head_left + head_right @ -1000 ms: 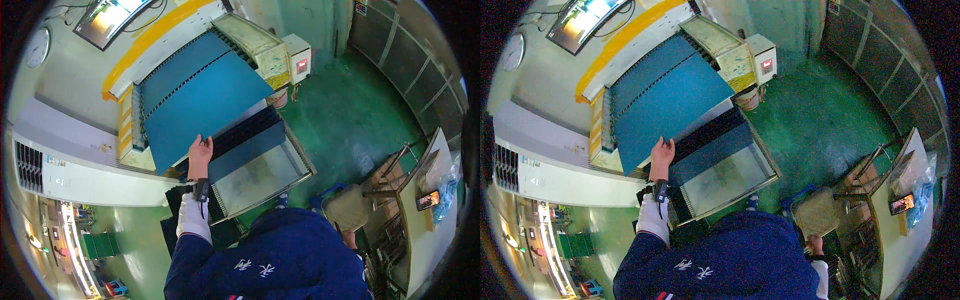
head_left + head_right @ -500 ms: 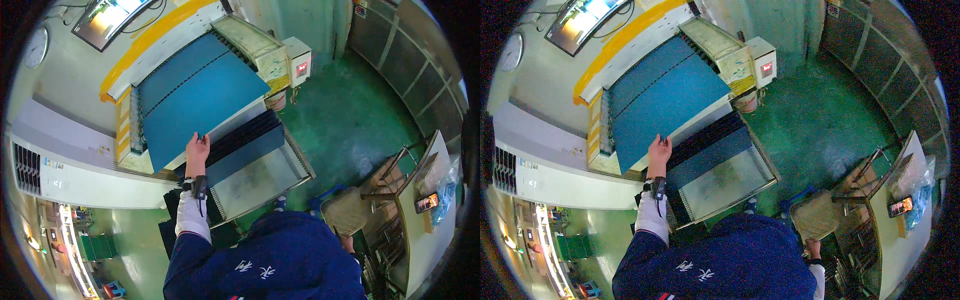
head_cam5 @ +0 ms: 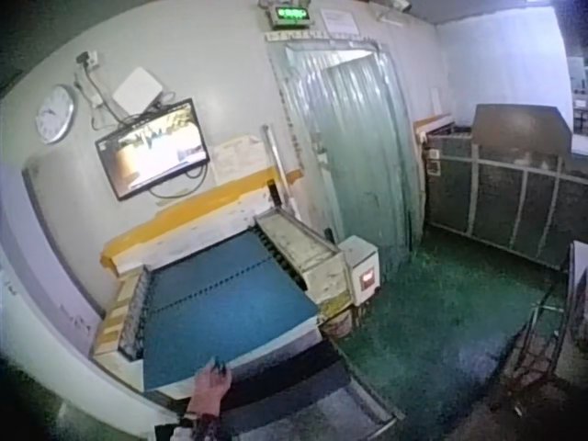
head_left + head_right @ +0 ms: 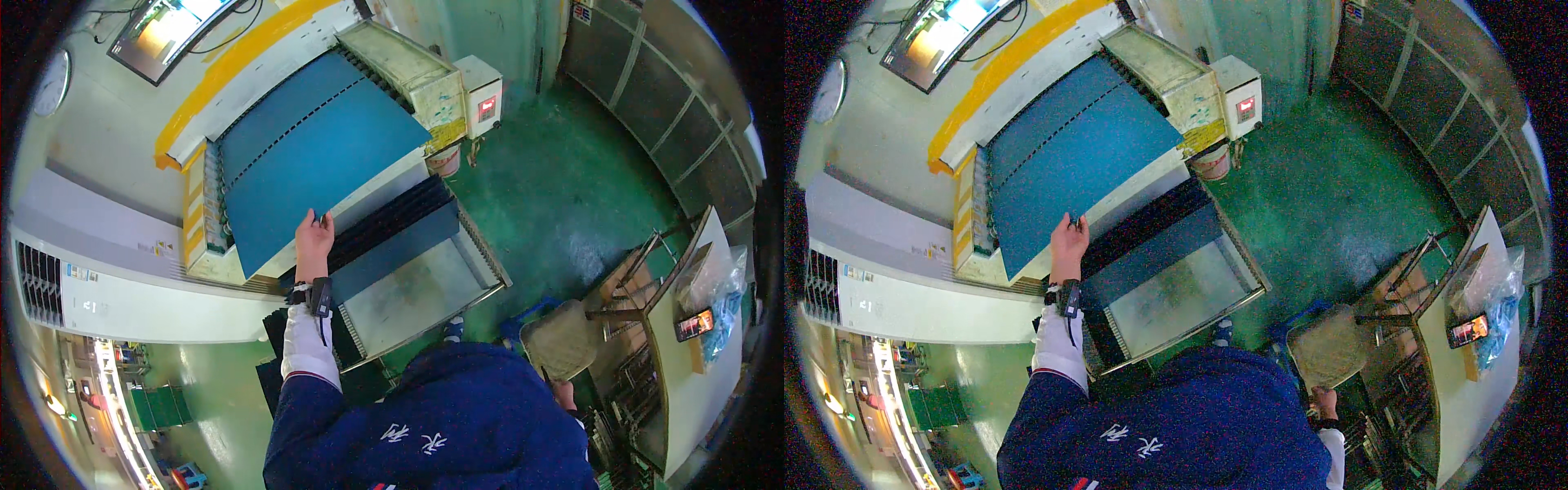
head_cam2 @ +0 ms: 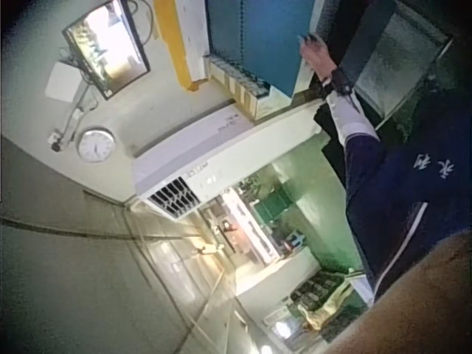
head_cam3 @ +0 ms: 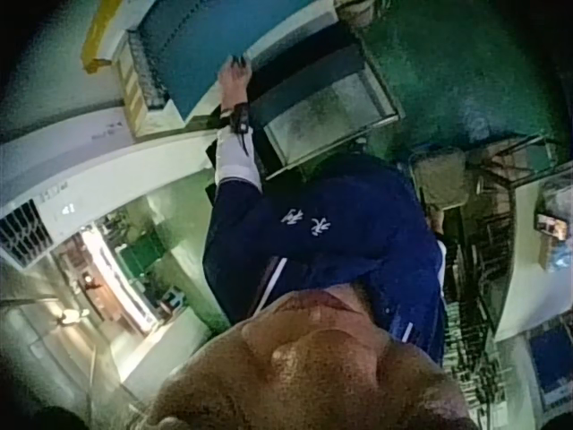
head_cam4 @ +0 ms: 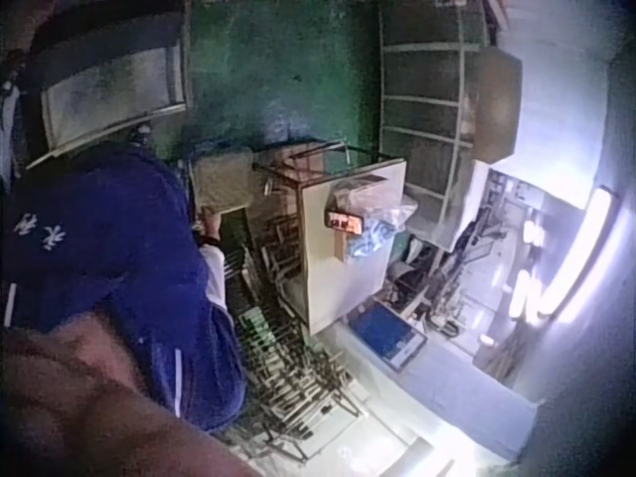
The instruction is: The recorder is feeding sheets of material into an industrial processing machine.
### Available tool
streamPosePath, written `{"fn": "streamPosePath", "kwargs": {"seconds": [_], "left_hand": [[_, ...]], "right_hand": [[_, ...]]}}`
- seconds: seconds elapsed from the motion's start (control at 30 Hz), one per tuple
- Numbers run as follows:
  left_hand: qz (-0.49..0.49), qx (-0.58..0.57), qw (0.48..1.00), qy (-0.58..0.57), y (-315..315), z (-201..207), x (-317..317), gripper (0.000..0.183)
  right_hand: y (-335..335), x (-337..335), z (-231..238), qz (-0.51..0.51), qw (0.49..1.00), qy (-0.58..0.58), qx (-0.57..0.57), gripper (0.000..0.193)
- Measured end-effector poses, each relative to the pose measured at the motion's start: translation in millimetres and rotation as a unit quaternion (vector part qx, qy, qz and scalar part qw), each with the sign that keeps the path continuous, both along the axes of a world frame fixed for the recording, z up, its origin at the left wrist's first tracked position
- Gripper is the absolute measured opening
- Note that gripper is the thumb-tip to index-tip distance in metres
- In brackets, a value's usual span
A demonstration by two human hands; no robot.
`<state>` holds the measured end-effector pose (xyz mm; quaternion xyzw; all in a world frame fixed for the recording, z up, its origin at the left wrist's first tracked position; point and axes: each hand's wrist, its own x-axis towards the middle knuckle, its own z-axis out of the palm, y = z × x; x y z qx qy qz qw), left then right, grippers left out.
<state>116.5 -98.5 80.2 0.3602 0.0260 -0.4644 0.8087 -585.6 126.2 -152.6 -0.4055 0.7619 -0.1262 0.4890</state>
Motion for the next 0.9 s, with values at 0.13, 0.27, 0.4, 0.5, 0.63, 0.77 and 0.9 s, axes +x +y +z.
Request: {"fn": "streamPosePath", "kwargs": {"seconds": [0.13, 0.27, 0.4, 0.5, 0.63, 0.77, 0.9], "left_hand": [[0.005, 0.003, 1.000, 0.017, -2, 0, 4, 0.015], [0.007, 0.002, 1.000, 0.014, 1, -11, 14, 0.017], [-0.025, -0.010, 1.000, -0.005, -10, -26, 36, 0.014], [-0.018, -0.031, 0.999, -0.017, -22, -50, 65, 0.015], [-0.126, 0.140, 0.838, -0.512, -23, -72, 56, 0.020], [-0.094, -0.013, 0.993, 0.069, -17, -65, 115, 0.028], [-0.107, -0.031, 0.991, 0.077, -33, -43, 85, 0.029]], "right_hand": [[7, -7, -10, -0.029, 0.999, -0.029, 0.017, 0.016], [-1, 17, 30, -0.061, 0.996, -0.023, 0.064, 0.014], [33, -17, -52, 0.280, 0.929, 0.144, -0.194, 0.013], [31, -17, -76, 0.401, 0.815, 0.300, -0.292, 0.012], [22, -16, -40, 0.123, 0.981, 0.144, 0.042, 0.032], [8, 7, 7, 0.055, 0.998, 0.025, -0.034, 0.026], [22, 11, -4, 0.186, 0.973, 0.127, -0.050, 0.020]]}}
